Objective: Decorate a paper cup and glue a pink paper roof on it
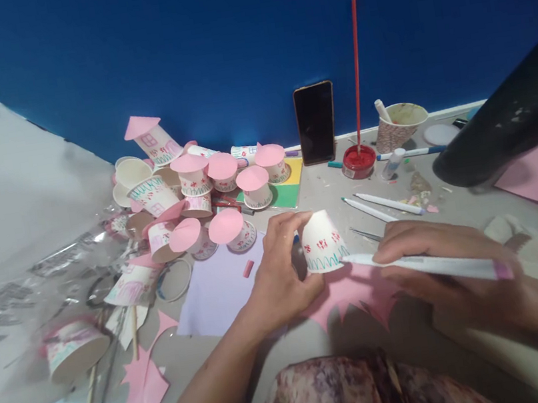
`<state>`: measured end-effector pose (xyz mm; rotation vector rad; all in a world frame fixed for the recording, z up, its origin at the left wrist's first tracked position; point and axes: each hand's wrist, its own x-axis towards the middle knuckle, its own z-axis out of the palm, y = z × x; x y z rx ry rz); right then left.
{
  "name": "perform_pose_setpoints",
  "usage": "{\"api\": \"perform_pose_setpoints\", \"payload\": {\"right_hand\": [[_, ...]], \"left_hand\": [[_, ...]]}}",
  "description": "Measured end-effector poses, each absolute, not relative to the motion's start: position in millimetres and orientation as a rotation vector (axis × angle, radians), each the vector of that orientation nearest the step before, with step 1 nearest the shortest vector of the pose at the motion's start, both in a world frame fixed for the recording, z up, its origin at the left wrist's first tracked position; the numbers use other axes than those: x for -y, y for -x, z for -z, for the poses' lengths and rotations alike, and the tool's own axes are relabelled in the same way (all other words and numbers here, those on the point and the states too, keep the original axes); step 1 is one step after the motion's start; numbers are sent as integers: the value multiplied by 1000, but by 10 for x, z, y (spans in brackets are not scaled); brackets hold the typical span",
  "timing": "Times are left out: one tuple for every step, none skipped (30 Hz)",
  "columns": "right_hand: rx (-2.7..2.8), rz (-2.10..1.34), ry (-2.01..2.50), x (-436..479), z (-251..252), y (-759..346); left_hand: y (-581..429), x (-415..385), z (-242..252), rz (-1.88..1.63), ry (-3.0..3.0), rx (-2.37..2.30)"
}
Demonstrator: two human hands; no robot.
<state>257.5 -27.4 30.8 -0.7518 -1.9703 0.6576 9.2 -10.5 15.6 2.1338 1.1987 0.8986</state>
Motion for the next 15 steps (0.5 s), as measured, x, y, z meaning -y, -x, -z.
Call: {"api": "perform_pose_setpoints", "payload": {"right_hand": [[1951, -650, 794, 268, -302, -2598], [1934, -646, 840, 261, -295, -2617], [1921, -645, 875, 256, -288, -2631], [1916, -649, 895, 252, -282, -2638], [1917, -653, 893, 251, -276, -2639], [1925, -661, 874, 252, -272, -2635], [1935, -669, 846, 254, -270, -2628], [1948, -676, 820, 256, -271, -2617], [1962, -676, 801, 258, -274, -2605], [1976, -670, 786, 258, -280, -2593], [1989, -658, 775, 256, -287, -2582], [2004, -650, 768, 253, -295, -2571], [2009, -642, 763, 249, -303, -2562], [2011, -636, 764, 246, -310, -2555], [2010, -629, 766, 243, -315, -2549]], "left_hand": [[-91, 100, -152, -909, -2135, -1196], [-91, 95, -148, -918, -2138, -1191], [-91, 91, -144, -925, -2142, -1187], [-91, 89, -139, -931, -2146, -1182], [-91, 87, -135, -935, -2150, -1178], [-91, 88, -132, -938, -2153, -1176], [-92, 89, -130, -939, -2153, -1175], [-93, 90, -129, -938, -2151, -1175], [-94, 92, -129, -938, -2148, -1174], [-95, 94, -131, -942, -2146, -1171], [-96, 95, -133, -945, -2144, -1169], [-96, 96, -135, -949, -2141, -1167], [-97, 97, -137, -954, -2137, -1165], [-97, 97, -137, -958, -2132, -1163], [-96, 97, -136, -960, -2128, -1160]]}}
